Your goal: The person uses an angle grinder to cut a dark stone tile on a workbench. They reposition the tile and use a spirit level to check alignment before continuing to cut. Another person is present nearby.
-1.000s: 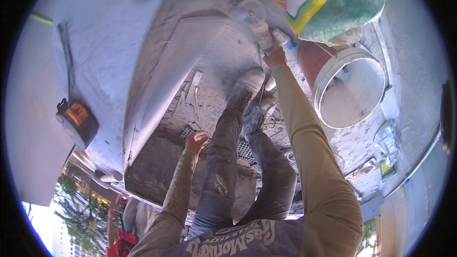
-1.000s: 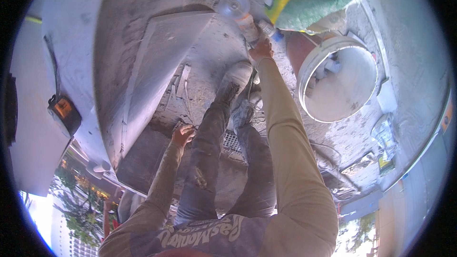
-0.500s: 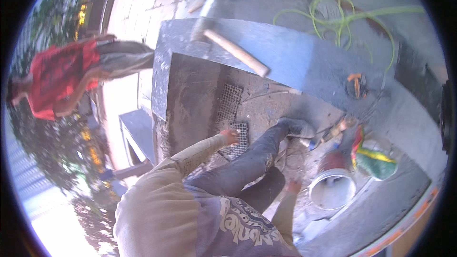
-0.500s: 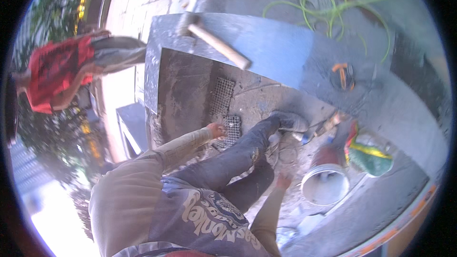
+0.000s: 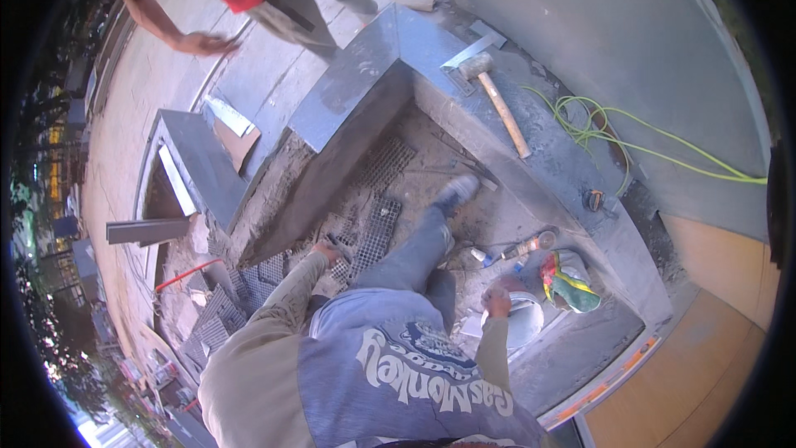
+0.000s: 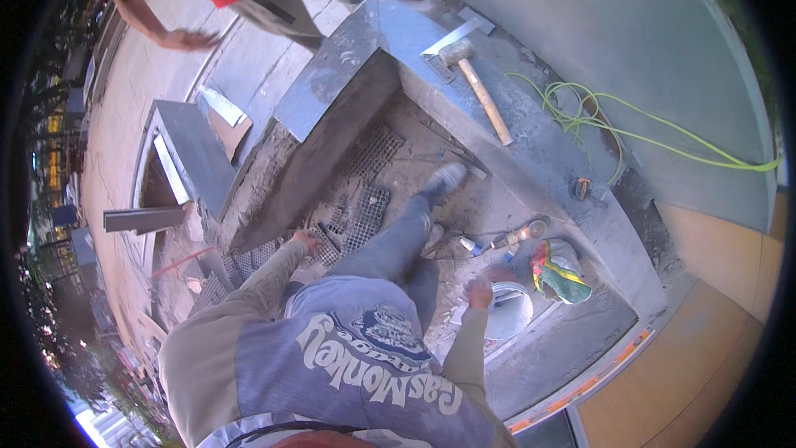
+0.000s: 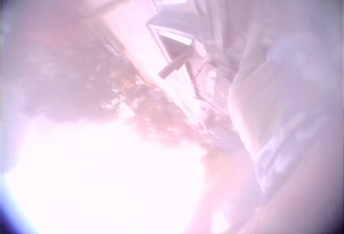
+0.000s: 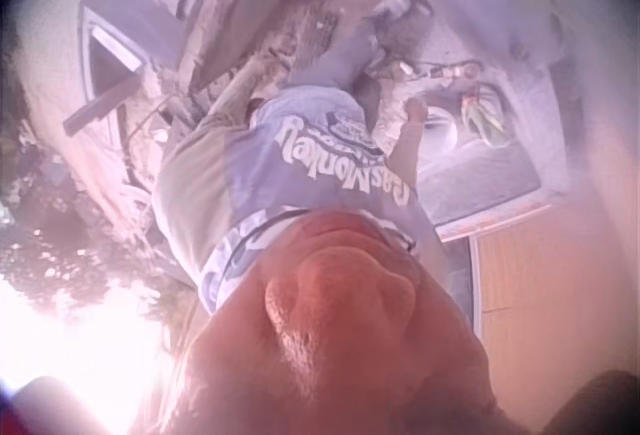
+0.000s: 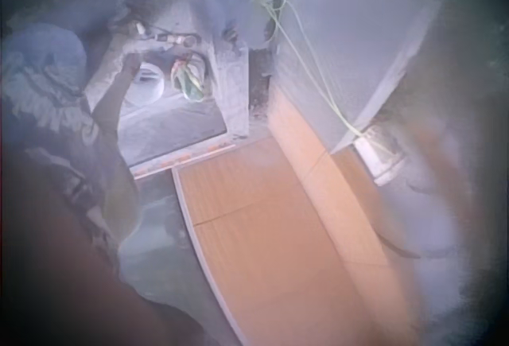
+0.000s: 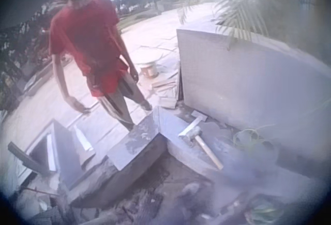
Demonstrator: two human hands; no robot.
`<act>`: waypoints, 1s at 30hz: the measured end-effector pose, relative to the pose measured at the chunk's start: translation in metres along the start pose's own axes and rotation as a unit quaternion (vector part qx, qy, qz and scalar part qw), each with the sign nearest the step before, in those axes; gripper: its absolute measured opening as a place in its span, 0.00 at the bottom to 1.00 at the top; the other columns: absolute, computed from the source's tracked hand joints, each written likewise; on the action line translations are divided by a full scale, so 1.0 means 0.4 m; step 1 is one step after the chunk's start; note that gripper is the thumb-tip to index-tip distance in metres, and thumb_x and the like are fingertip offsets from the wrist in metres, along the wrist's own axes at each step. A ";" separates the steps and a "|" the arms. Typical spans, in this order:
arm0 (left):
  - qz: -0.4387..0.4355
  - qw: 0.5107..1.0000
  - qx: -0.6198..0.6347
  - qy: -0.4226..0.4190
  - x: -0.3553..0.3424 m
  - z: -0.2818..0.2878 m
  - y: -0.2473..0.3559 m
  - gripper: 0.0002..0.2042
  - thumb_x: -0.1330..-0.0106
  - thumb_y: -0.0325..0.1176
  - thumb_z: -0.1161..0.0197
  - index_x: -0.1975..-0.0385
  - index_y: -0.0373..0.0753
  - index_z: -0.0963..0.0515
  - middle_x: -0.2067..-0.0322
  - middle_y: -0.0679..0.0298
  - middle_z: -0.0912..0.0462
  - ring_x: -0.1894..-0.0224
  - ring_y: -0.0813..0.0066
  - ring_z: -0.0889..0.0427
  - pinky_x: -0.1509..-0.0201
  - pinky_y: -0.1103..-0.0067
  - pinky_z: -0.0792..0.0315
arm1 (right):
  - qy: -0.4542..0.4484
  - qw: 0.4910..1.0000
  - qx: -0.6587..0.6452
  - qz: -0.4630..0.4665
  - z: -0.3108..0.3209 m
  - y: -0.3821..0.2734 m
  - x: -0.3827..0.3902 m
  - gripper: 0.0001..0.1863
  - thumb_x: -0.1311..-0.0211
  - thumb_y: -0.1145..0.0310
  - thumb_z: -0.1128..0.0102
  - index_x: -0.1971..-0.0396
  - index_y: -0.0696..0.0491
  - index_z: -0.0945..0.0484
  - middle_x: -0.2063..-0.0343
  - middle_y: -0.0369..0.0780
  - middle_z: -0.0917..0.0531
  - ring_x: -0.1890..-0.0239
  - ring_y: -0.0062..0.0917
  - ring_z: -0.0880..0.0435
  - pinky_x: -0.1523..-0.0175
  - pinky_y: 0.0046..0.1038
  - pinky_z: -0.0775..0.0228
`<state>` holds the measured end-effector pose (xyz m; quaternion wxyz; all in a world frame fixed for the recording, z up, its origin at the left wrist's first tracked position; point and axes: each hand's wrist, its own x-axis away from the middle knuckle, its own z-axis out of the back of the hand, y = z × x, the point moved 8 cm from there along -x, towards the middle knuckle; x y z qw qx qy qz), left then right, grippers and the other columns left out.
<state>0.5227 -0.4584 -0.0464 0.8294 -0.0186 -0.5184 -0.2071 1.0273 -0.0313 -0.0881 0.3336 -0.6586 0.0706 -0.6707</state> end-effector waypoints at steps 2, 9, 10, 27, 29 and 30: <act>-0.107 0.959 -0.247 0.089 -0.006 0.016 -0.023 0.24 0.47 0.46 0.27 0.46 0.59 0.15 0.57 0.64 0.11 0.49 0.60 0.14 0.43 0.70 0.20 | -0.011 0.998 0.067 0.013 -0.087 -0.082 0.004 0.08 0.34 0.69 0.42 0.57 0.53 0.22 0.72 0.40 0.17 0.72 0.28 0.15 0.75 0.29 0.23; 0.171 0.685 0.655 0.271 -0.181 0.292 -0.205 0.18 0.39 0.45 0.33 0.54 0.40 0.14 0.58 0.56 0.11 0.54 0.63 0.13 0.47 0.69 0.21 | -0.048 0.818 0.507 0.268 -0.550 -0.547 0.000 0.19 0.40 0.65 0.33 0.52 0.60 0.18 0.60 0.49 0.12 0.59 0.40 0.13 0.50 0.39 0.22; 0.144 0.648 0.691 0.287 -0.204 0.361 -0.213 0.17 0.39 0.43 0.31 0.56 0.38 0.13 0.60 0.55 0.10 0.57 0.66 0.12 0.50 0.71 0.19 | -0.028 0.803 0.533 0.266 -0.611 -0.629 -0.019 0.19 0.42 0.65 0.32 0.54 0.60 0.18 0.57 0.51 0.12 0.55 0.42 0.13 0.45 0.40 0.24; 0.224 0.468 0.849 0.099 -0.543 0.870 -0.225 0.24 0.24 0.53 0.45 0.40 0.40 0.24 0.44 0.60 0.18 0.45 0.57 0.18 0.47 0.61 0.19 | 0.077 0.745 0.609 0.259 -1.166 -1.371 -0.343 0.24 0.40 0.57 0.30 0.46 0.51 0.24 0.58 0.51 0.15 0.54 0.46 0.15 0.47 0.42 0.25; 0.236 0.477 0.840 0.108 -0.542 0.871 -0.239 0.24 0.25 0.53 0.43 0.42 0.40 0.22 0.47 0.60 0.16 0.47 0.58 0.16 0.47 0.60 0.19 | 0.083 0.798 0.551 0.229 -1.183 -1.404 -0.290 0.24 0.38 0.55 0.31 0.48 0.53 0.25 0.62 0.50 0.15 0.57 0.43 0.15 0.49 0.40 0.25; 0.266 0.489 0.822 0.122 -0.534 0.866 -0.249 0.24 0.26 0.53 0.41 0.44 0.40 0.22 0.48 0.61 0.15 0.49 0.60 0.16 0.48 0.60 0.19 | 0.048 0.840 0.499 0.207 -1.206 -1.414 -0.257 0.25 0.37 0.55 0.32 0.47 0.53 0.26 0.61 0.50 0.15 0.57 0.42 0.15 0.49 0.39 0.25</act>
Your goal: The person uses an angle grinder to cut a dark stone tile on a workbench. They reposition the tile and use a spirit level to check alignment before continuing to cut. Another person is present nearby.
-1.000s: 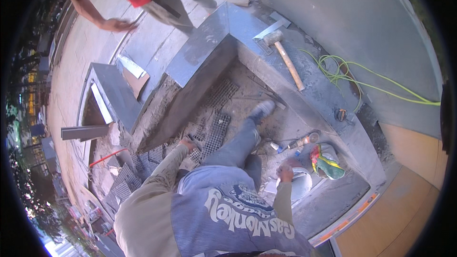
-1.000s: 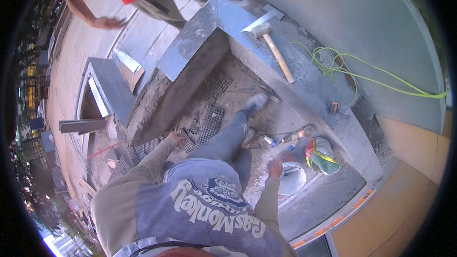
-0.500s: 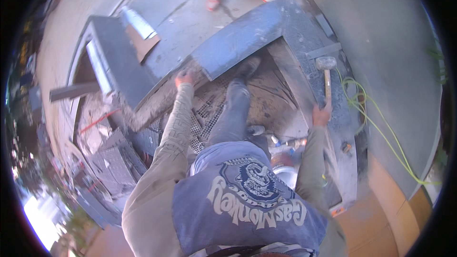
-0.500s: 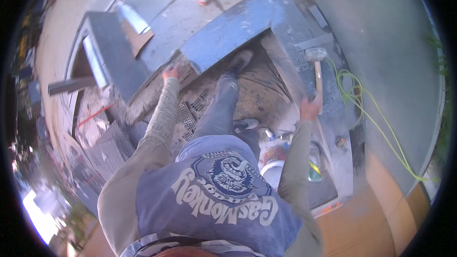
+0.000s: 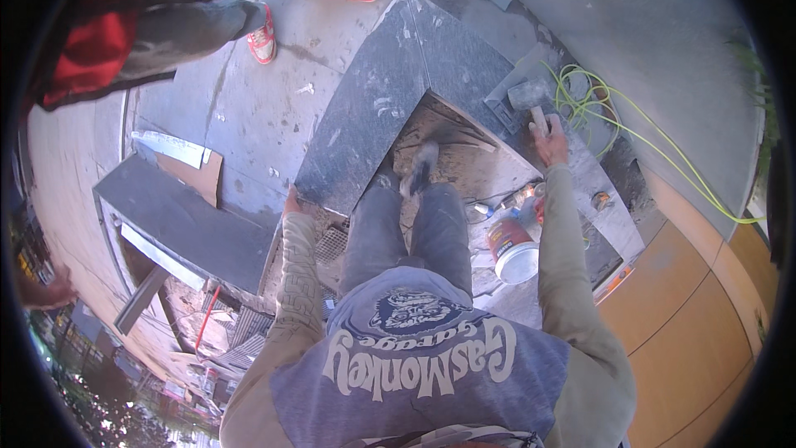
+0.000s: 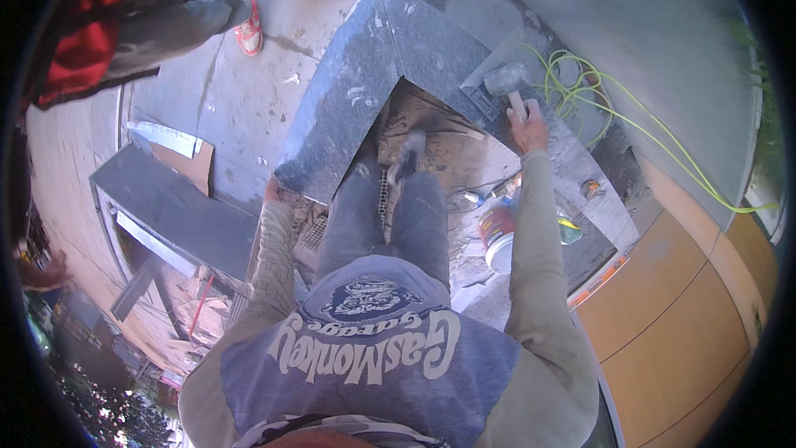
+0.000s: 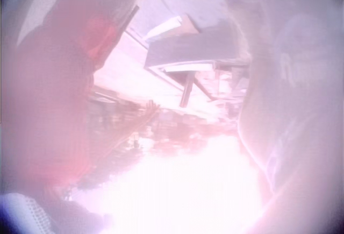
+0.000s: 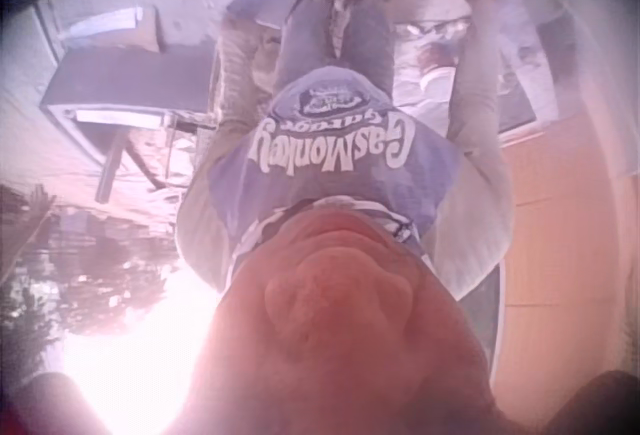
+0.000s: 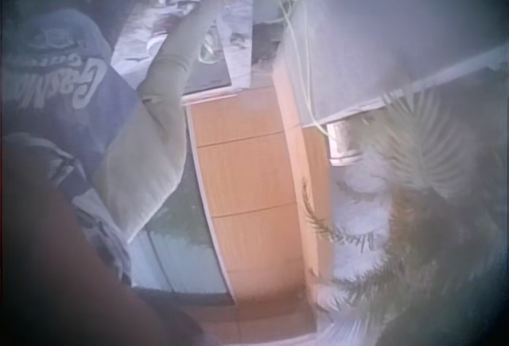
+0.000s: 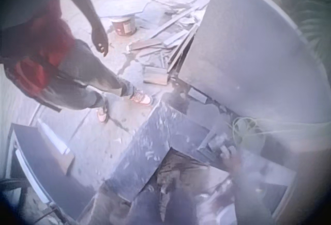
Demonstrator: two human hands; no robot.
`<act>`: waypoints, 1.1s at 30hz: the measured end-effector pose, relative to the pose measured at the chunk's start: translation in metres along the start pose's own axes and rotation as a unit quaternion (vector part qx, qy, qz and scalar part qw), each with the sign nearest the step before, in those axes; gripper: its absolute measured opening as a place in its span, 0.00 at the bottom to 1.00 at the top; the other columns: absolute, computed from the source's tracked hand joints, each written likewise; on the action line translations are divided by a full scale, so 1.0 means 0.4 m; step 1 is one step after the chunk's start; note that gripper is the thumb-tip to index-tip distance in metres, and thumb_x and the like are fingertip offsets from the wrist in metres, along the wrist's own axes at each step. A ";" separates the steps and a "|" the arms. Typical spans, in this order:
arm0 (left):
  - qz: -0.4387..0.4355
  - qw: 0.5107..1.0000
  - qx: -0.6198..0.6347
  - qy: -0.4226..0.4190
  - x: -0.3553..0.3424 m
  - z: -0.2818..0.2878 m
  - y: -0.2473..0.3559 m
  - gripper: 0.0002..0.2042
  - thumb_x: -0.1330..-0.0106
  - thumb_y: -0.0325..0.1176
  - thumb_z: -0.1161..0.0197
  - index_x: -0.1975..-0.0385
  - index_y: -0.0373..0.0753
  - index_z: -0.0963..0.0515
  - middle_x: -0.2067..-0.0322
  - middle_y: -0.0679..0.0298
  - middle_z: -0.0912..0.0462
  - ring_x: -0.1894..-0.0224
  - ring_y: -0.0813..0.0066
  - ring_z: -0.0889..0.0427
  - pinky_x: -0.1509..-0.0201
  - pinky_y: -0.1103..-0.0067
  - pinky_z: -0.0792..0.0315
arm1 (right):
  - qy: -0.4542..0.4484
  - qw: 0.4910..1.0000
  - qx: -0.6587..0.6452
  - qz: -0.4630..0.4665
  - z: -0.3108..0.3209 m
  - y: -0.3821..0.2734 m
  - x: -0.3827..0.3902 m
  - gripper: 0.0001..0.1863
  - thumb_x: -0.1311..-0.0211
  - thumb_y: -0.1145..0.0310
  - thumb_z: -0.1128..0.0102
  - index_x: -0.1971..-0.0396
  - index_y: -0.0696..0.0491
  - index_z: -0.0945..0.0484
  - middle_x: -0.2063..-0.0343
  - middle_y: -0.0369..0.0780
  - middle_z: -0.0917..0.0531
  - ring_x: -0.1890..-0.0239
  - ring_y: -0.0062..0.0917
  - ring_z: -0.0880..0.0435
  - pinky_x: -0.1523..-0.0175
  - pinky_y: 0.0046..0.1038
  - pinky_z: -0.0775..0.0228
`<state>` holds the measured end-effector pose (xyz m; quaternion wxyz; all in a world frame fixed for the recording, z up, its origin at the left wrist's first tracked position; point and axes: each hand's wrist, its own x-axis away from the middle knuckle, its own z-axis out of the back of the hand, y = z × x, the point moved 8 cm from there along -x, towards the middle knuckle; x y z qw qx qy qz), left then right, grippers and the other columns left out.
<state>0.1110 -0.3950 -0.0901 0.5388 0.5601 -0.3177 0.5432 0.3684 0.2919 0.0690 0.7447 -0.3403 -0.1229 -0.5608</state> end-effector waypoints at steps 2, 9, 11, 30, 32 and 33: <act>0.003 1.000 0.002 0.011 0.007 0.001 0.002 0.23 0.27 0.53 0.39 0.45 0.40 0.21 0.49 0.61 0.14 0.52 0.62 0.15 0.49 0.60 0.20 | -0.070 0.986 -0.137 -0.060 -0.024 -0.076 0.060 0.25 0.35 0.53 0.33 0.45 0.53 0.27 0.61 0.49 0.15 0.57 0.40 0.16 0.49 0.37 0.25; -0.011 0.999 -0.023 0.020 0.033 -0.020 0.014 0.24 0.27 0.53 0.39 0.44 0.40 0.21 0.50 0.62 0.14 0.53 0.62 0.15 0.54 0.64 0.19 | -0.004 0.942 -0.055 0.331 -0.245 -0.686 0.124 0.26 0.31 0.68 0.42 0.33 0.43 0.29 0.53 0.48 0.18 0.52 0.46 0.17 0.48 0.44 0.24; -0.022 0.998 -0.044 0.037 0.038 -0.024 0.026 0.24 0.27 0.53 0.39 0.44 0.39 0.21 0.51 0.62 0.14 0.53 0.61 0.15 0.55 0.64 0.19 | -0.029 0.922 -0.028 0.384 -0.304 -0.817 0.098 0.28 0.32 0.70 0.41 0.32 0.41 0.29 0.59 0.45 0.21 0.57 0.44 0.19 0.51 0.44 0.24; 0.009 0.997 -0.076 0.005 0.023 -0.003 0.030 0.22 0.27 0.52 0.39 0.44 0.42 0.21 0.51 0.58 0.15 0.52 0.57 0.16 0.52 0.56 0.19 | -0.031 0.933 -0.031 0.356 -0.322 -0.922 -0.040 0.29 0.34 0.72 0.38 0.35 0.34 0.28 0.63 0.48 0.22 0.60 0.47 0.17 0.54 0.44 0.22; 0.020 0.997 -0.081 0.006 0.027 -0.005 0.038 0.23 0.28 0.52 0.37 0.43 0.42 0.22 0.49 0.57 0.16 0.49 0.56 0.17 0.47 0.54 0.21 | -0.032 0.930 -0.062 0.360 -0.312 -0.878 -0.064 0.28 0.35 0.71 0.37 0.35 0.41 0.28 0.60 0.49 0.21 0.57 0.48 0.17 0.53 0.45 0.23; 0.016 0.996 -0.090 0.012 0.038 -0.022 0.051 0.23 0.29 0.52 0.36 0.43 0.41 0.22 0.49 0.56 0.16 0.48 0.56 0.18 0.45 0.54 0.22 | -0.032 0.931 -0.075 0.357 -0.308 -0.855 -0.079 0.28 0.35 0.70 0.36 0.35 0.45 0.28 0.59 0.50 0.20 0.56 0.49 0.17 0.53 0.45 0.23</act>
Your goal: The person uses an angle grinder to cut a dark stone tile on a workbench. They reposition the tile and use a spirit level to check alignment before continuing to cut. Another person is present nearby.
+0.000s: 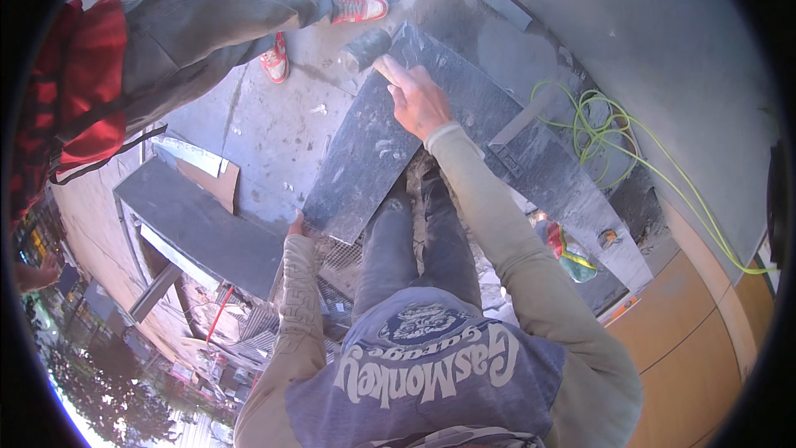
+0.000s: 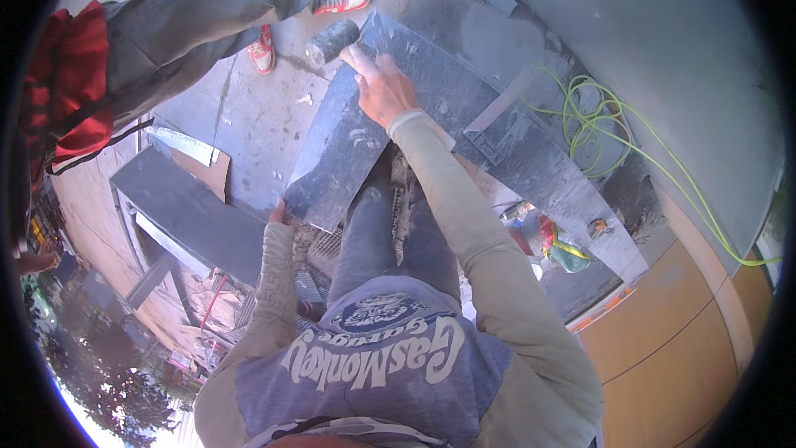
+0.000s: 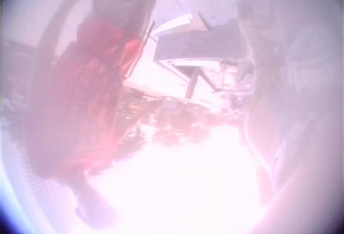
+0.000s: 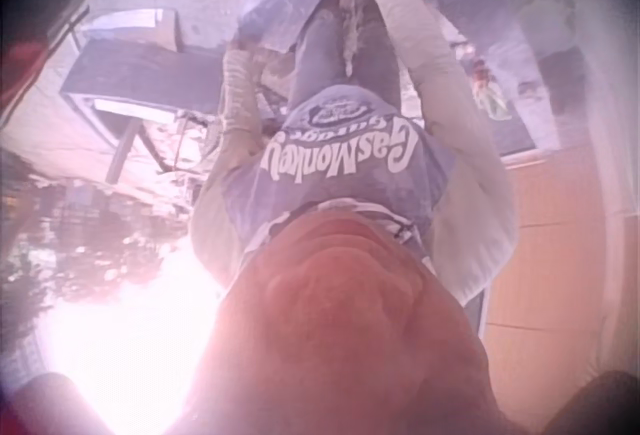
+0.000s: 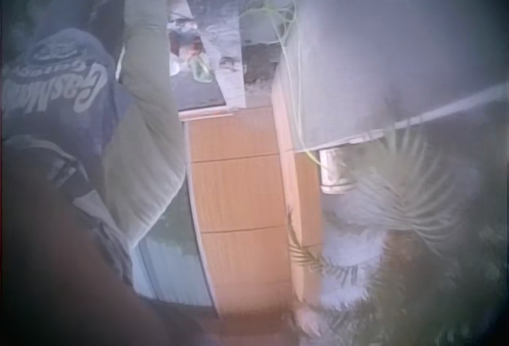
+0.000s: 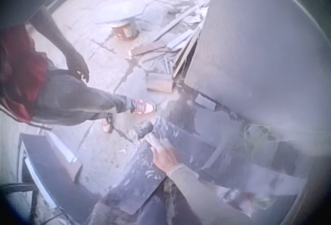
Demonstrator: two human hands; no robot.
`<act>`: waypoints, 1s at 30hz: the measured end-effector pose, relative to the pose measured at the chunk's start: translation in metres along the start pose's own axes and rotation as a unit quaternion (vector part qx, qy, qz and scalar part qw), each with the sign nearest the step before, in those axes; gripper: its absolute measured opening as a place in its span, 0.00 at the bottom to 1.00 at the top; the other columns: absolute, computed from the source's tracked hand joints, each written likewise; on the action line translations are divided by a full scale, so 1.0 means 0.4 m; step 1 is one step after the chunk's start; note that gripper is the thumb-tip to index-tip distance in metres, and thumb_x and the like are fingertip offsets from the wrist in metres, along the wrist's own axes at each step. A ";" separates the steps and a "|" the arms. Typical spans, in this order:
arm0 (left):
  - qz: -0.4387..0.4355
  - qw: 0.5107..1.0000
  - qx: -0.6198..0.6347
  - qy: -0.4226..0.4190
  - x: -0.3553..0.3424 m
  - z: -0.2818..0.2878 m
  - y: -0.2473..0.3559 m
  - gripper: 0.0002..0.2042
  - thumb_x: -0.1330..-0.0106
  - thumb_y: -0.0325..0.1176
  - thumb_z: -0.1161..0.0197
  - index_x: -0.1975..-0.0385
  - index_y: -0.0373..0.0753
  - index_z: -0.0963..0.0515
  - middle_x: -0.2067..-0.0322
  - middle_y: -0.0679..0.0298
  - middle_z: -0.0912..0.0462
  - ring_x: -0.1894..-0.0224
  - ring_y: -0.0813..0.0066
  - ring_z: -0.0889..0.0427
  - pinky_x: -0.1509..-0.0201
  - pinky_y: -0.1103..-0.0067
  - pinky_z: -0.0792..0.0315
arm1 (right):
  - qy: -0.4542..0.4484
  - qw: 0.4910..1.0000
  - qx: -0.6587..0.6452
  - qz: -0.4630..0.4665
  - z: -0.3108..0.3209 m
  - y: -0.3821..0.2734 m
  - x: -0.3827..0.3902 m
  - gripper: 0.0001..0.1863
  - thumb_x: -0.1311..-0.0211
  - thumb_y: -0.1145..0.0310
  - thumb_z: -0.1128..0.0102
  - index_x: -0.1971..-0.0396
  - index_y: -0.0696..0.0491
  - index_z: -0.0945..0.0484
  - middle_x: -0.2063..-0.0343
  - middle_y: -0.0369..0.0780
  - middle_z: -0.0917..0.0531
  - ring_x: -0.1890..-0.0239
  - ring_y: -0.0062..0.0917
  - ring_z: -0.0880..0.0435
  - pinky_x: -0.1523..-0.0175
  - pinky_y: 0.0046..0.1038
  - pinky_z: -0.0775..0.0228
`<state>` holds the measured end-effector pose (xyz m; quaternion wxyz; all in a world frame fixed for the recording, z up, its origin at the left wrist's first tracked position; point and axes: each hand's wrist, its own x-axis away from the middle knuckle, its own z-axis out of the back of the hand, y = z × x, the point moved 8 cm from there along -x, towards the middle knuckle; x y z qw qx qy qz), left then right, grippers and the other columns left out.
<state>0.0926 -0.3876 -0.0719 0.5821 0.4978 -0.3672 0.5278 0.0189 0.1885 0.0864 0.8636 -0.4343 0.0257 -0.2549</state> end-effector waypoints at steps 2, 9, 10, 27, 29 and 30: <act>-0.093 0.965 -0.174 0.173 0.063 -0.008 0.081 0.24 0.31 0.49 0.33 0.43 0.40 0.22 0.49 0.54 0.17 0.45 0.55 0.20 0.41 0.54 0.24 | 0.092 0.995 -0.028 0.018 0.042 0.038 0.017 0.24 0.33 0.66 0.37 0.38 0.51 0.28 0.59 0.52 0.19 0.57 0.52 0.16 0.52 0.47 0.23; -0.549 0.753 -0.363 0.013 0.366 -0.855 0.380 0.19 0.33 0.36 0.34 0.44 0.38 0.19 0.46 0.51 0.16 0.42 0.57 0.18 0.35 0.67 0.28 | 0.167 0.940 -0.106 -0.279 0.100 0.301 0.009 0.20 0.32 0.59 0.35 0.53 0.60 0.27 0.70 0.50 0.16 0.68 0.44 0.13 0.64 0.41 0.22; -0.599 0.706 -0.376 -0.047 0.403 -0.991 0.398 0.20 0.32 0.36 0.34 0.42 0.37 0.21 0.46 0.50 0.16 0.42 0.56 0.18 0.35 0.67 0.28 | 0.150 0.918 -0.114 -0.348 0.099 0.342 0.006 0.20 0.33 0.58 0.34 0.55 0.60 0.26 0.71 0.47 0.16 0.71 0.39 0.12 0.67 0.37 0.21; -0.535 0.745 -0.399 -0.015 0.413 -1.368 0.450 0.20 0.37 0.39 0.28 0.48 0.37 0.17 0.56 0.49 0.12 0.53 0.59 0.11 0.46 0.70 0.20 | 0.169 0.875 -0.266 -0.367 0.080 0.393 -0.058 0.26 0.35 0.69 0.34 0.41 0.65 0.29 0.75 0.44 0.14 0.79 0.28 0.11 0.77 0.26 0.19; -0.538 0.750 -0.386 -0.006 0.418 -1.355 0.458 0.20 0.39 0.37 0.26 0.48 0.36 0.17 0.56 0.50 0.12 0.54 0.60 0.11 0.47 0.70 0.20 | 0.172 0.866 -0.279 -0.378 0.075 0.398 -0.055 0.25 0.35 0.70 0.34 0.42 0.65 0.29 0.75 0.43 0.15 0.79 0.27 0.11 0.78 0.26 0.20; -0.554 0.747 -0.368 -0.003 0.428 -1.345 0.464 0.21 0.39 0.37 0.25 0.48 0.36 0.17 0.56 0.51 0.12 0.54 0.60 0.11 0.48 0.71 0.20 | 0.175 0.863 -0.282 -0.380 0.073 0.399 -0.056 0.24 0.35 0.71 0.34 0.43 0.65 0.29 0.75 0.43 0.15 0.80 0.27 0.11 0.78 0.26 0.20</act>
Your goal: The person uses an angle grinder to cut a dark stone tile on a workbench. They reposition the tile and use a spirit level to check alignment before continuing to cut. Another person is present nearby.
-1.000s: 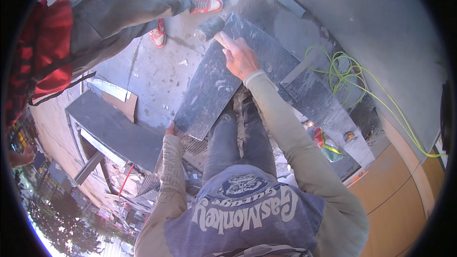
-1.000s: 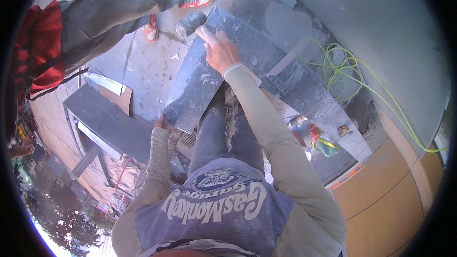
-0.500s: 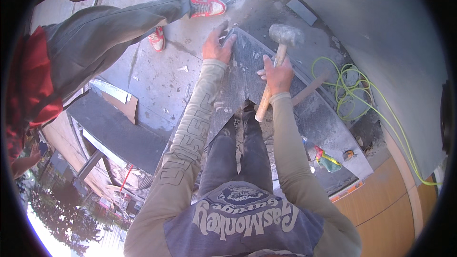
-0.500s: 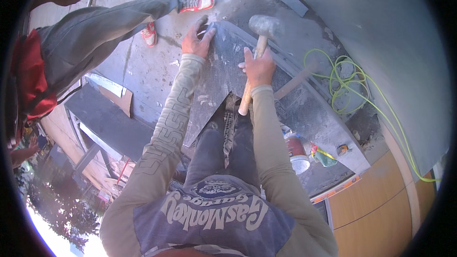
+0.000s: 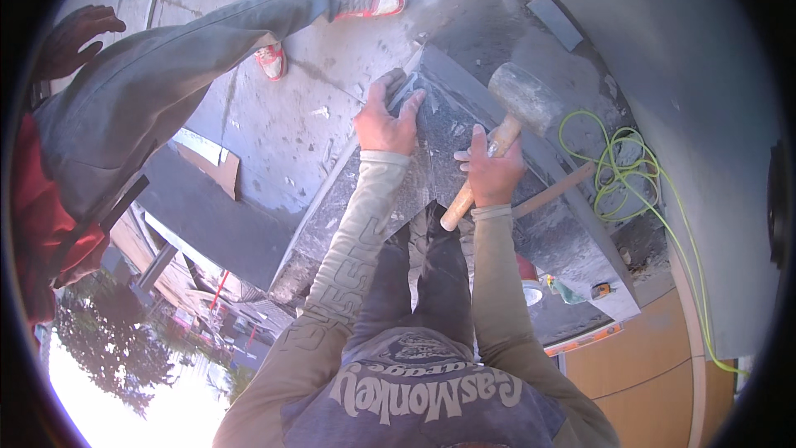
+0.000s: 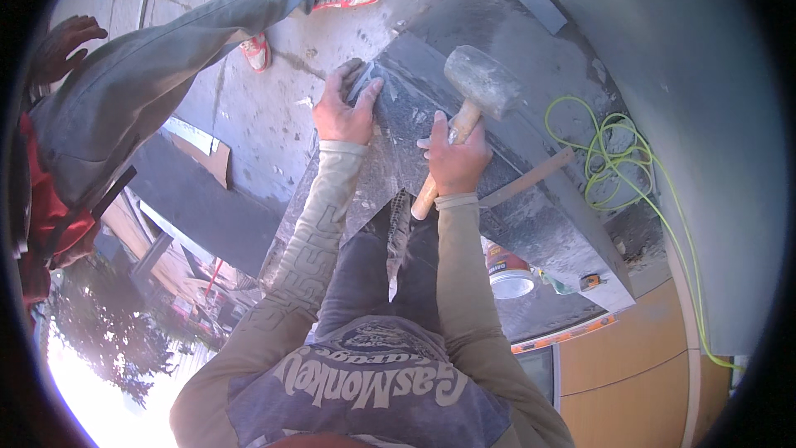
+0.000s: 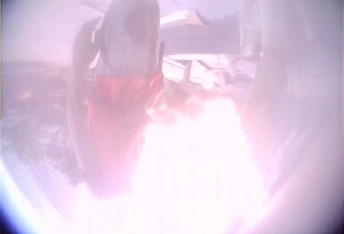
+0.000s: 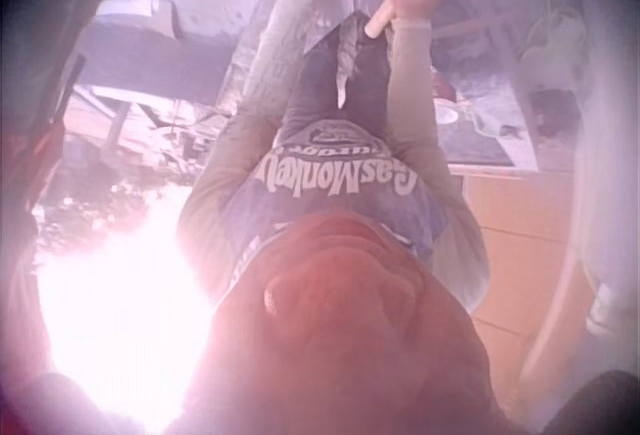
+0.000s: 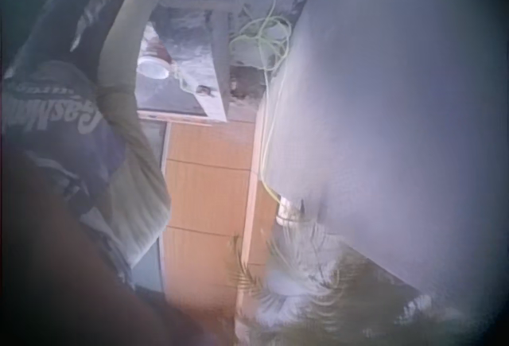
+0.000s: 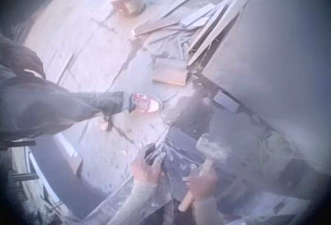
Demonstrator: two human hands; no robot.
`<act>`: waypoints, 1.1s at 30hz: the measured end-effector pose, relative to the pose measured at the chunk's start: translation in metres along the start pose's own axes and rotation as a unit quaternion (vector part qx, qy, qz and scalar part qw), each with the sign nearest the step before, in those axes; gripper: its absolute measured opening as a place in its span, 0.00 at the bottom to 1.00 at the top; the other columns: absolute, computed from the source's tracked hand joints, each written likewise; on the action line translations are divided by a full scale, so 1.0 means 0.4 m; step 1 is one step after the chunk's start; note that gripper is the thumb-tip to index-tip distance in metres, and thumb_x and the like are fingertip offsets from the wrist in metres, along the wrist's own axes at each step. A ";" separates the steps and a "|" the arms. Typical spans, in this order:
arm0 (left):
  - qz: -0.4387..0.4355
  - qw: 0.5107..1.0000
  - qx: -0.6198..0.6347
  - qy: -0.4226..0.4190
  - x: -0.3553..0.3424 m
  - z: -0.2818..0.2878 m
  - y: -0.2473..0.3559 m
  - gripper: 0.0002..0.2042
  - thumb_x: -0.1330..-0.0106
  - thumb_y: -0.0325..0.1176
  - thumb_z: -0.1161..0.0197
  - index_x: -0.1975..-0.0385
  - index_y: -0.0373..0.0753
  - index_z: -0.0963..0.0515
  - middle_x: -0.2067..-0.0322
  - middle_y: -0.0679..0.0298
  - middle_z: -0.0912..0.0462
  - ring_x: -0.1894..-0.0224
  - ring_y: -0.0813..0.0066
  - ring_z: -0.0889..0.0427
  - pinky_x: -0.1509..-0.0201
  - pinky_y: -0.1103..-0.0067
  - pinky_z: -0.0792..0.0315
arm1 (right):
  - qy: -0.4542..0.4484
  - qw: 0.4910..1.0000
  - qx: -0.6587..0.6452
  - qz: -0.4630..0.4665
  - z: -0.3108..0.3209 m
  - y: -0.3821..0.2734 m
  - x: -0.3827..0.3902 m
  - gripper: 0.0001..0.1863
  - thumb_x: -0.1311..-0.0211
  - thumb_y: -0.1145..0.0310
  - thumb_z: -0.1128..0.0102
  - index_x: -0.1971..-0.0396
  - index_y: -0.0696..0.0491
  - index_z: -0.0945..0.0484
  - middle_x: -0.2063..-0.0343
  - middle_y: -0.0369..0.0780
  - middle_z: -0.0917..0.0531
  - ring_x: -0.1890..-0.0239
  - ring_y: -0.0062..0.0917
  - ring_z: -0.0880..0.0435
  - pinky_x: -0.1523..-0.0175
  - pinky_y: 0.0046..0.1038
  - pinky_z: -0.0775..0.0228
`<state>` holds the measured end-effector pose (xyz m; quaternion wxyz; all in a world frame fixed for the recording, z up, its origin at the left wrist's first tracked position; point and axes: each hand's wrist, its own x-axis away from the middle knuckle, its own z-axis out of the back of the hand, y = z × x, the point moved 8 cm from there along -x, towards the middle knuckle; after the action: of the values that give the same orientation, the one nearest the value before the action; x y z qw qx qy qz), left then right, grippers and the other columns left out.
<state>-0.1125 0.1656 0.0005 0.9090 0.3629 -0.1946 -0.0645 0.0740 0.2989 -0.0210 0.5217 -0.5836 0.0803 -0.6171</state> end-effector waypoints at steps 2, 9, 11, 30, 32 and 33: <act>-0.016 1.000 -0.006 0.024 0.011 0.027 0.006 0.21 0.41 0.36 0.24 0.49 0.36 0.17 0.56 0.52 0.12 0.54 0.62 0.11 0.48 0.71 0.19 | 0.002 1.000 -0.009 0.000 -0.002 0.001 -0.002 0.22 0.36 0.72 0.34 0.45 0.65 0.28 0.75 0.42 0.16 0.80 0.26 0.12 0.79 0.26 0.21; -0.031 0.998 -0.047 0.040 0.028 0.000 0.036 0.19 0.44 0.34 0.22 0.54 0.35 0.16 0.59 0.52 0.13 0.56 0.60 0.12 0.50 0.70 0.19 | 0.000 1.000 0.018 0.012 -0.004 -0.002 -0.005 0.15 0.36 0.72 0.34 0.54 0.63 0.27 0.76 0.41 0.16 0.81 0.25 0.12 0.78 0.26 0.21; -0.032 0.997 -0.059 0.041 0.029 -0.007 0.040 0.18 0.44 0.33 0.23 0.54 0.35 0.16 0.60 0.51 0.14 0.58 0.59 0.12 0.52 0.70 0.19 | -0.005 1.000 0.017 0.001 -0.004 0.002 -0.004 0.15 0.36 0.72 0.34 0.55 0.63 0.26 0.77 0.40 0.17 0.81 0.25 0.13 0.78 0.25 0.21; -0.079 0.991 -0.105 0.034 0.040 -0.001 0.033 0.16 0.40 0.30 0.28 0.51 0.37 0.17 0.61 0.54 0.14 0.59 0.54 0.14 0.52 0.67 0.20 | -0.023 0.999 0.023 0.013 -0.007 0.010 -0.005 0.18 0.35 0.71 0.35 0.50 0.64 0.27 0.76 0.41 0.16 0.81 0.26 0.12 0.77 0.25 0.20; -0.106 0.988 -0.111 0.025 0.025 0.004 0.031 0.17 0.40 0.31 0.28 0.51 0.38 0.17 0.61 0.53 0.14 0.59 0.53 0.13 0.51 0.67 0.20 | -0.025 1.000 0.002 -0.012 -0.006 0.011 0.001 0.16 0.35 0.71 0.35 0.53 0.63 0.27 0.75 0.41 0.16 0.80 0.26 0.12 0.78 0.25 0.21; -0.117 0.987 -0.113 0.015 0.018 0.009 0.026 0.17 0.40 0.32 0.27 0.51 0.38 0.17 0.61 0.53 0.13 0.59 0.53 0.13 0.51 0.67 0.20 | -0.029 0.999 0.025 -0.009 -0.003 0.006 0.007 0.16 0.34 0.70 0.35 0.54 0.63 0.27 0.75 0.41 0.16 0.81 0.26 0.12 0.79 0.24 0.22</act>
<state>-0.1075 0.1691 0.0123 0.9331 0.2791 -0.1289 -0.1863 0.0749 0.2951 -0.0212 0.5322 -0.5888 0.0445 -0.6067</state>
